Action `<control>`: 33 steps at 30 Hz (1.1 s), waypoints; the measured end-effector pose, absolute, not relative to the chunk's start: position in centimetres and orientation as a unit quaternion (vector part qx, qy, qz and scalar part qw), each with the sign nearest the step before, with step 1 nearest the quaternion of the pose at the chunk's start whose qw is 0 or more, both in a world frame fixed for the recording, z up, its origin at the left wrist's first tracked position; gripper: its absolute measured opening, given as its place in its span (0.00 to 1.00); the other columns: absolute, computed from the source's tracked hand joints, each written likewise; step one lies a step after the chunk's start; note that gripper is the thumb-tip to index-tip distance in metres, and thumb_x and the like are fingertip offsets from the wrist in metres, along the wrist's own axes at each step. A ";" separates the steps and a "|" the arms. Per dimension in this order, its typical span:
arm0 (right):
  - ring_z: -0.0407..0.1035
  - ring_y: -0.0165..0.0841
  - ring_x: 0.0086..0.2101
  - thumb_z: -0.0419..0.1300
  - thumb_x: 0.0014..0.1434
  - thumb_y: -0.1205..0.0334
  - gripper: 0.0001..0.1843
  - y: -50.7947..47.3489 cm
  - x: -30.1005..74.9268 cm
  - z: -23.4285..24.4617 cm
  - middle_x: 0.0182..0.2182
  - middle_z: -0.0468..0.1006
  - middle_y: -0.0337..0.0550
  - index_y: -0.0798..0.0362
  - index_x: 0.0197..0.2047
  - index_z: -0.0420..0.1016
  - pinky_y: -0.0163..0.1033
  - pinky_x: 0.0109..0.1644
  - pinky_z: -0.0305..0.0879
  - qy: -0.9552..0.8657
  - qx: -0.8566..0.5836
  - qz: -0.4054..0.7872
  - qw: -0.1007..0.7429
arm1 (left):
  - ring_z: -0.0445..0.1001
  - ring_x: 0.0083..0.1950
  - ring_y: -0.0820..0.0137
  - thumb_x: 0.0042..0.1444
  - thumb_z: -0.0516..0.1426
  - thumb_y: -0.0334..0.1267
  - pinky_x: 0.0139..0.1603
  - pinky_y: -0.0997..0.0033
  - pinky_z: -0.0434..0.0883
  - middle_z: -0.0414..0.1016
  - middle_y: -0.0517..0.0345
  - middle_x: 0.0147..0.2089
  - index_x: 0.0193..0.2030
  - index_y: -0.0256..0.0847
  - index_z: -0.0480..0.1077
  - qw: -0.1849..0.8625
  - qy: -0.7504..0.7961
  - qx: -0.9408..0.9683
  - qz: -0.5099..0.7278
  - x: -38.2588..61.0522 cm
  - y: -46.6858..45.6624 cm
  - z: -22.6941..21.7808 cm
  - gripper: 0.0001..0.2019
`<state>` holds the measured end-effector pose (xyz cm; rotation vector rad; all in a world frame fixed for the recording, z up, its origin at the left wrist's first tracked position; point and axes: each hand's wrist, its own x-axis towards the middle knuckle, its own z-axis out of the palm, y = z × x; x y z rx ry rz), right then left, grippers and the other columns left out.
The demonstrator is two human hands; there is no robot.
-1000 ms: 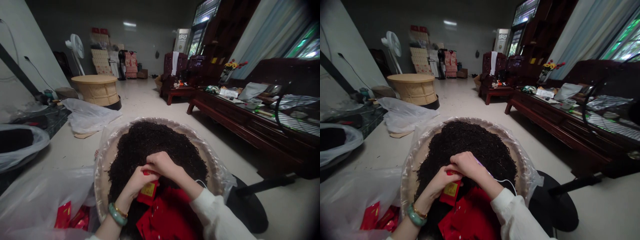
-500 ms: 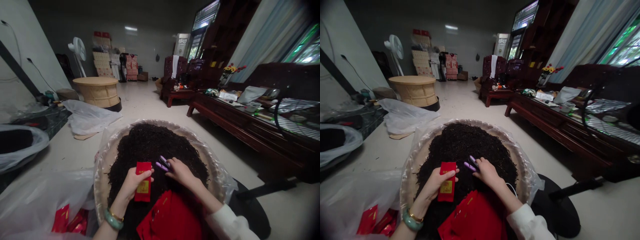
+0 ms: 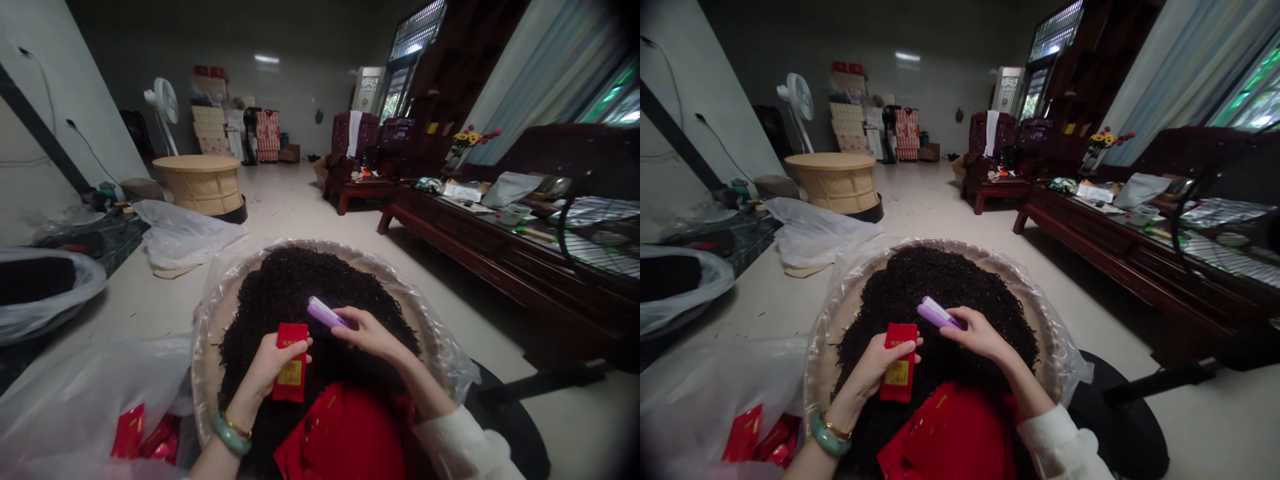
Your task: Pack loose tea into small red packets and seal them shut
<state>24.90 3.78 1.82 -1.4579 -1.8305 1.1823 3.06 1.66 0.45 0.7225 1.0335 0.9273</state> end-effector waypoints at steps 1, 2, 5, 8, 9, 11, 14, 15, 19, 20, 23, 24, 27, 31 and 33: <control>0.68 0.33 0.30 0.61 0.53 0.48 0.28 3.7 24.4 2.7 0.44 0.74 0.49 0.55 0.53 0.72 0.35 0.27 0.65 -0.687 -0.521 0.439 0.251 | 0.78 0.25 0.66 0.25 0.73 0.45 0.25 0.73 0.72 0.82 0.46 0.33 0.34 0.31 0.76 0.710 0.463 0.330 0.415 3.2 1.7 0.4 0.28; 0.69 0.34 0.32 0.62 0.53 0.49 0.26 3.7 23.8 3.6 0.42 0.75 0.47 0.55 0.51 0.74 0.35 0.29 0.64 -0.709 -0.505 0.429 0.244 | 0.78 0.25 0.66 0.25 0.73 0.45 0.25 0.72 0.72 0.82 0.48 0.30 0.33 0.30 0.76 0.710 0.461 0.334 0.414 3.4 1.7 0.3 0.27; 0.69 0.35 0.35 0.64 0.53 0.53 0.19 3.6 22.0 5.4 0.35 0.78 0.44 0.55 0.45 0.79 0.35 0.35 0.62 -0.766 -0.479 0.371 0.215 | 0.78 0.24 0.65 0.25 0.73 0.44 0.26 0.71 0.72 0.79 0.53 0.24 0.32 0.31 0.76 0.708 0.454 0.349 0.413 3.8 1.8 -0.1 0.26; 0.68 0.34 0.33 0.64 0.55 0.57 0.16 3.8 21.0 6.1 0.33 0.78 0.43 0.54 0.45 0.80 0.35 0.34 0.58 -0.783 -0.481 0.347 0.188 | 0.78 0.24 0.64 0.27 0.73 0.44 0.27 0.70 0.73 0.79 0.54 0.24 0.33 0.31 0.76 0.704 0.451 0.367 0.407 3.7 2.0 -0.7 0.26; 0.68 0.33 0.33 0.64 0.55 0.57 0.15 3.8 20.9 6.2 0.33 0.77 0.43 0.54 0.45 0.80 0.35 0.34 0.58 -0.785 -0.481 0.344 0.184 | 0.78 0.25 0.64 0.28 0.72 0.44 0.27 0.70 0.73 0.79 0.54 0.25 0.34 0.31 0.76 0.704 0.451 0.373 0.403 3.7 2.0 -0.8 0.25; 0.68 0.33 0.33 0.64 0.55 0.58 0.15 3.9 20.8 6.1 0.33 0.77 0.42 0.53 0.45 0.80 0.34 0.34 0.57 -0.791 -0.477 0.339 0.181 | 0.78 0.25 0.64 0.28 0.72 0.44 0.27 0.69 0.73 0.79 0.54 0.25 0.34 0.31 0.76 0.703 0.451 0.379 0.400 3.6 2.0 -1.1 0.25; 0.67 0.32 0.32 0.64 0.56 0.59 0.13 3.9 20.8 5.9 0.31 0.75 0.41 0.53 0.43 0.81 0.34 0.34 0.56 -0.796 -0.468 0.336 0.186 | 0.78 0.25 0.64 0.28 0.72 0.44 0.28 0.68 0.73 0.79 0.53 0.27 0.34 0.31 0.76 0.701 0.455 0.378 0.398 3.5 2.0 -1.1 0.25; 0.66 0.32 0.31 0.63 0.56 0.59 0.12 3.9 20.8 5.8 0.30 0.74 0.41 0.53 0.43 0.81 0.34 0.34 0.56 -0.797 -0.467 0.335 0.187 | 0.78 0.25 0.64 0.28 0.72 0.43 0.28 0.68 0.73 0.80 0.53 0.27 0.34 0.31 0.76 0.700 0.457 0.378 0.397 3.5 1.9 -1.0 0.25; 0.64 0.30 0.29 0.62 0.57 0.59 0.11 3.9 20.7 5.5 0.29 0.71 0.39 0.53 0.42 0.81 0.33 0.32 0.54 -0.798 -0.471 0.325 0.189 | 0.79 0.26 0.63 0.28 0.72 0.42 0.28 0.69 0.73 0.79 0.53 0.25 0.33 0.31 0.75 0.700 0.468 0.383 0.379 3.6 1.8 -0.2 0.23; 0.64 0.29 0.29 0.62 0.58 0.59 0.11 3.9 20.7 5.5 0.28 0.70 0.38 0.53 0.42 0.81 0.33 0.32 0.53 -0.798 -0.472 0.323 0.189 | 0.79 0.26 0.63 0.28 0.72 0.41 0.28 0.69 0.73 0.79 0.53 0.24 0.32 0.30 0.75 0.701 0.471 0.382 0.375 3.6 1.7 0.0 0.23; 0.63 0.29 0.28 0.62 0.58 0.60 0.09 3.8 20.7 5.4 0.27 0.69 0.38 0.53 0.40 0.81 0.33 0.32 0.52 -0.802 -0.471 0.313 0.191 | 0.78 0.25 0.64 0.28 0.72 0.40 0.27 0.70 0.72 0.78 0.53 0.23 0.31 0.30 0.75 0.703 0.474 0.375 0.375 3.6 1.7 0.5 0.22; 0.63 0.29 0.28 0.62 0.58 0.60 0.09 3.8 20.6 5.4 0.27 0.69 0.38 0.53 0.39 0.81 0.33 0.31 0.52 -0.803 -0.471 0.311 0.192 | 0.78 0.24 0.64 0.28 0.72 0.39 0.27 0.70 0.72 0.78 0.53 0.23 0.30 0.31 0.75 0.704 0.473 0.373 0.377 3.6 1.7 0.5 0.21; 0.64 0.29 0.29 0.61 0.58 0.59 0.09 3.8 20.7 5.3 0.28 0.70 0.38 0.53 0.39 0.81 0.33 0.32 0.53 -0.801 -0.471 0.313 0.194 | 0.78 0.24 0.65 0.28 0.72 0.39 0.27 0.70 0.72 0.78 0.54 0.23 0.30 0.31 0.75 0.705 0.469 0.370 0.382 3.7 1.6 0.5 0.20; 0.66 0.31 0.31 0.62 0.57 0.59 0.10 3.9 21.1 5.2 0.29 0.73 0.39 0.53 0.40 0.81 0.33 0.33 0.55 -0.792 -0.466 0.346 0.191 | 0.78 0.24 0.64 0.28 0.72 0.39 0.26 0.71 0.72 0.77 0.55 0.22 0.30 0.31 0.75 0.711 0.461 0.373 0.378 3.7 1.6 0.3 0.21; 0.67 0.32 0.31 0.62 0.57 0.59 0.11 3.9 21.4 5.2 0.30 0.75 0.40 0.54 0.41 0.81 0.33 0.33 0.56 -0.785 -0.468 0.361 0.185 | 0.78 0.24 0.65 0.28 0.72 0.40 0.26 0.72 0.71 0.77 0.56 0.22 0.30 0.31 0.75 0.709 0.465 0.371 0.380 3.6 1.6 0.3 0.21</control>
